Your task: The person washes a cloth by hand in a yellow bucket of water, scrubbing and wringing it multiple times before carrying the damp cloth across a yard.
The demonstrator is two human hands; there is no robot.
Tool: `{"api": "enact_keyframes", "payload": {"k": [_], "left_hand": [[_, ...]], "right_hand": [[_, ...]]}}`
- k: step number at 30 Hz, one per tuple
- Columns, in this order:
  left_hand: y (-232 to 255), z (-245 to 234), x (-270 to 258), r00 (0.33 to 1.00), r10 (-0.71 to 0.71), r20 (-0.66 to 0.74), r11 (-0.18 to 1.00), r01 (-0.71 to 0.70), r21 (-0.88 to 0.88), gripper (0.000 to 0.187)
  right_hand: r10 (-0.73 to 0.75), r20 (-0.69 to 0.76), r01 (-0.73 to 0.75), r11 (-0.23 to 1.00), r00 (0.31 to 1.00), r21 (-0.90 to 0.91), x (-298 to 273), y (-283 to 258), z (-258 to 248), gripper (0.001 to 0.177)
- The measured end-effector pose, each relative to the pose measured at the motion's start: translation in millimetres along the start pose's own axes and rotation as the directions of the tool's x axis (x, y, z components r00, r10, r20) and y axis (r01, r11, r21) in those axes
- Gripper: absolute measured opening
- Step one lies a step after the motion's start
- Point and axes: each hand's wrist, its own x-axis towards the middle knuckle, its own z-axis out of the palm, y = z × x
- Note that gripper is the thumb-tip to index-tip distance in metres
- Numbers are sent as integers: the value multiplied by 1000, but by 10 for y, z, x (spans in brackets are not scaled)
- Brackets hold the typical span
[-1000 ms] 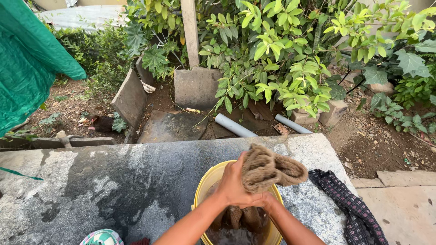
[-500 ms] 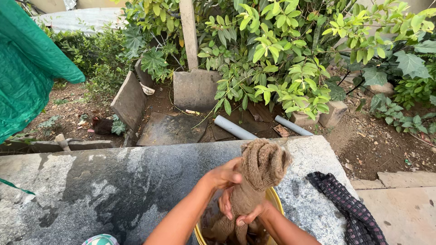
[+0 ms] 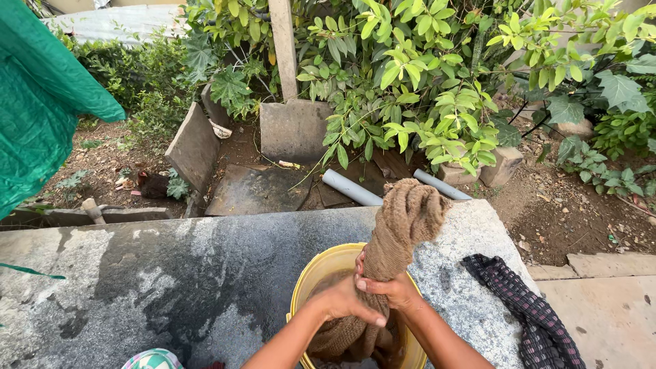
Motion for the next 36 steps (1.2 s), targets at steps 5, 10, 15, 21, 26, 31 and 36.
{"api": "enact_keyframes", "payload": {"k": [5, 10, 15, 21, 26, 31, 36], "left_hand": [[-33, 204, 163, 979, 132, -155, 991, -135, -6, 92], [104, 362, 243, 810, 21, -587, 760, 368, 536, 89], [122, 425, 428, 655, -64, -753, 728, 547, 414, 76], [92, 105, 192, 635, -72, -769, 980, 188, 64, 41], [31, 83, 20, 605, -32, -795, 868, -378, -323, 33], [373, 421, -127, 632, 106, -768, 917, -360, -169, 37], [670, 690, -251, 737, 307, -602, 896, -437, -78, 36]], "right_hand": [[-3, -235, -95, 909, 972, -407, 104, 88, -29, 56], [-84, -399, -211, 740, 913, -639, 364, 274, -63, 45], [109, -529, -499, 535, 841, -682, 621, 438, -180, 55], [9, -490, -248, 871, 872, -425, 174, 530, -289, 84], [-304, -68, 107, 523, 950, -846, -597, 683, 53, 111], [-455, -144, 96, 464, 879, -881, -522, 841, 396, 129], [-425, -202, 173, 692, 882, -701, -442, 947, 186, 101]]}}
